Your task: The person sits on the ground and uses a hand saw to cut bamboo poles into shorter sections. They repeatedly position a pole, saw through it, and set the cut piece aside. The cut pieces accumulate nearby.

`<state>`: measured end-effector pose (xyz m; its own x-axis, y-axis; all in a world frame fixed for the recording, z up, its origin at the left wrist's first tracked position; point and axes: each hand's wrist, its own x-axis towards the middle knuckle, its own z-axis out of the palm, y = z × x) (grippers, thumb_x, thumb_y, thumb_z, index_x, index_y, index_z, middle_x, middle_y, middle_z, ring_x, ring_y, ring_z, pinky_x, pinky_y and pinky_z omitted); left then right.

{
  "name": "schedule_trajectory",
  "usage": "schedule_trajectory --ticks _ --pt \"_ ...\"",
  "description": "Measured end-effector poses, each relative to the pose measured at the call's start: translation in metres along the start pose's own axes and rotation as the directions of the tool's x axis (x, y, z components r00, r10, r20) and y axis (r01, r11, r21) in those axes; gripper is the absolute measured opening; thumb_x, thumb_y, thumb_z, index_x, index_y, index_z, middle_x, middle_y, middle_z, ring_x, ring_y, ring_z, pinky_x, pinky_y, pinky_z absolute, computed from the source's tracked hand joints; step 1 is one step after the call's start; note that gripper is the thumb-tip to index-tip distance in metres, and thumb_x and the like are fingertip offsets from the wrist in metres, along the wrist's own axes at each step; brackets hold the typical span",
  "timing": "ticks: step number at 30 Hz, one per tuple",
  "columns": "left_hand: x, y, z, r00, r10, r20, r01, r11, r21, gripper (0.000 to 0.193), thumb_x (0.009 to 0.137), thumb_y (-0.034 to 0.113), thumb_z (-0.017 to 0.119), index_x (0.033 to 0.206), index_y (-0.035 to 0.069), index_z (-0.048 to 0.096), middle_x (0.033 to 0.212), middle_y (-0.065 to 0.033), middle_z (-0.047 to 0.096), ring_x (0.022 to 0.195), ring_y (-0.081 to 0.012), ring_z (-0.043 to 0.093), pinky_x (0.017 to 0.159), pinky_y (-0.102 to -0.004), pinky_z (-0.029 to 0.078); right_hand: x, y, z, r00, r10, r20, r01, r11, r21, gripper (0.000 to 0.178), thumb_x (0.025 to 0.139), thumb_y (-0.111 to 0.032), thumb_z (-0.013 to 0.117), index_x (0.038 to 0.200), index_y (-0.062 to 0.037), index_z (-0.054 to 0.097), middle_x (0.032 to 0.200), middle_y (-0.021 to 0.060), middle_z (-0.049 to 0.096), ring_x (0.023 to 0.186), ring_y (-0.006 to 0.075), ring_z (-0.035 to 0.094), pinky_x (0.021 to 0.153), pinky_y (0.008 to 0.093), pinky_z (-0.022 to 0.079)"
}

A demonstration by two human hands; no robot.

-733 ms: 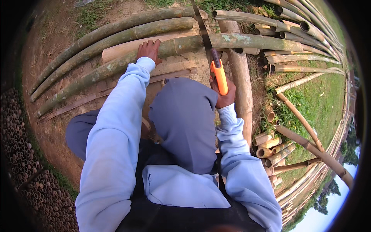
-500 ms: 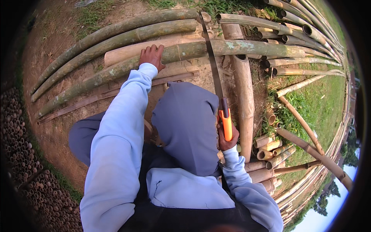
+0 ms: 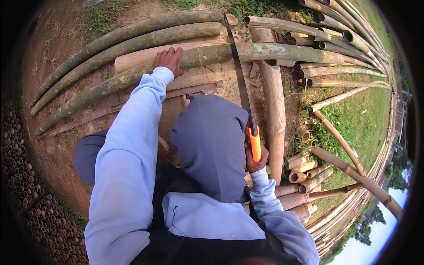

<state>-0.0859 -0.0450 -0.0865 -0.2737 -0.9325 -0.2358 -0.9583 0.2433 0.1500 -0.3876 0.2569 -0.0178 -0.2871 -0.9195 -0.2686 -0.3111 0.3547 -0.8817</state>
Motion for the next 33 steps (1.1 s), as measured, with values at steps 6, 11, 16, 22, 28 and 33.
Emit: schedule_trajectory --ticks 6,11,16,22,28,33 --pt "0.003 0.001 0.010 0.998 0.004 -0.059 -0.002 1.000 0.029 0.072 0.067 0.029 0.085 0.128 0.016 0.048 0.119 -0.0120 0.059 0.113 -0.0340 0.057 0.100 -0.0440 0.043 -0.011 -0.013 -0.010 0.968 -0.238 0.078 0.246 0.962 -0.121 0.037 0.090 0.002 0.059 0.128 0.0033 0.060 0.110 0.0092 0.071 0.076 0.0085 0.059 0.067 0.0241 0.050" --pt "0.004 0.002 0.000 0.999 0.007 -0.041 -0.007 1.000 0.007 0.074 0.062 0.025 0.085 0.126 0.014 0.050 0.116 -0.0138 0.059 0.110 -0.0357 0.058 0.096 -0.0467 0.045 0.113 -0.034 0.041 0.968 -0.248 0.038 0.245 0.967 0.072 0.017 0.089 -0.004 0.066 0.102 0.0044 0.062 0.081 0.0136 0.064 0.069 0.0169 0.058 0.068 0.0325 0.050" --pt "0.001 -0.002 0.002 0.999 0.026 -0.036 -0.026 1.000 -0.001 0.074 0.065 0.027 0.086 0.127 0.015 0.049 0.118 -0.0132 0.059 0.114 -0.0344 0.056 0.098 -0.0470 0.044 0.011 -0.025 0.003 0.990 -0.139 0.003 0.139 0.989 -0.049 0.035 0.086 -0.003 0.068 0.120 0.0025 0.064 0.087 0.0138 0.069 0.080 0.0179 0.067 0.074 0.0308 0.051" --pt "0.001 0.001 0.008 0.999 0.001 -0.053 0.000 1.000 0.012 0.074 0.064 0.030 0.086 0.127 0.015 0.049 0.117 -0.0132 0.059 0.113 -0.0346 0.056 0.098 -0.0452 0.043 0.027 -0.032 0.005 0.992 -0.129 0.005 0.129 0.991 -0.022 0.027 0.087 -0.004 0.068 0.114 0.0030 0.066 0.083 0.0102 0.067 0.073 0.0143 0.063 0.069 0.0301 0.051" --pt "0.005 -0.002 -0.003 0.999 0.036 0.024 -0.036 0.999 0.000 0.076 0.064 0.031 0.086 0.128 0.015 0.049 0.117 -0.0133 0.059 0.113 -0.0347 0.057 0.096 -0.0456 0.045 0.076 -0.008 0.030 0.982 -0.190 -0.005 0.190 0.980 0.061 0.023 0.087 -0.008 0.071 0.107 0.0020 0.064 0.082 0.0109 0.066 0.074 0.0159 0.062 0.071 0.0310 0.050" --pt "0.002 -0.002 0.006 0.999 0.021 -0.029 -0.021 1.000 0.015 0.074 0.065 0.031 0.086 0.127 0.016 0.049 0.117 -0.0123 0.058 0.113 -0.0334 0.056 0.099 -0.0449 0.043 -0.050 -0.011 -0.020 0.999 0.024 0.049 -0.022 0.999 -0.022 0.037 0.087 0.000 0.064 0.124 0.0031 0.062 0.108 0.0152 0.070 0.098 0.0198 0.069 0.086 0.0316 0.051"
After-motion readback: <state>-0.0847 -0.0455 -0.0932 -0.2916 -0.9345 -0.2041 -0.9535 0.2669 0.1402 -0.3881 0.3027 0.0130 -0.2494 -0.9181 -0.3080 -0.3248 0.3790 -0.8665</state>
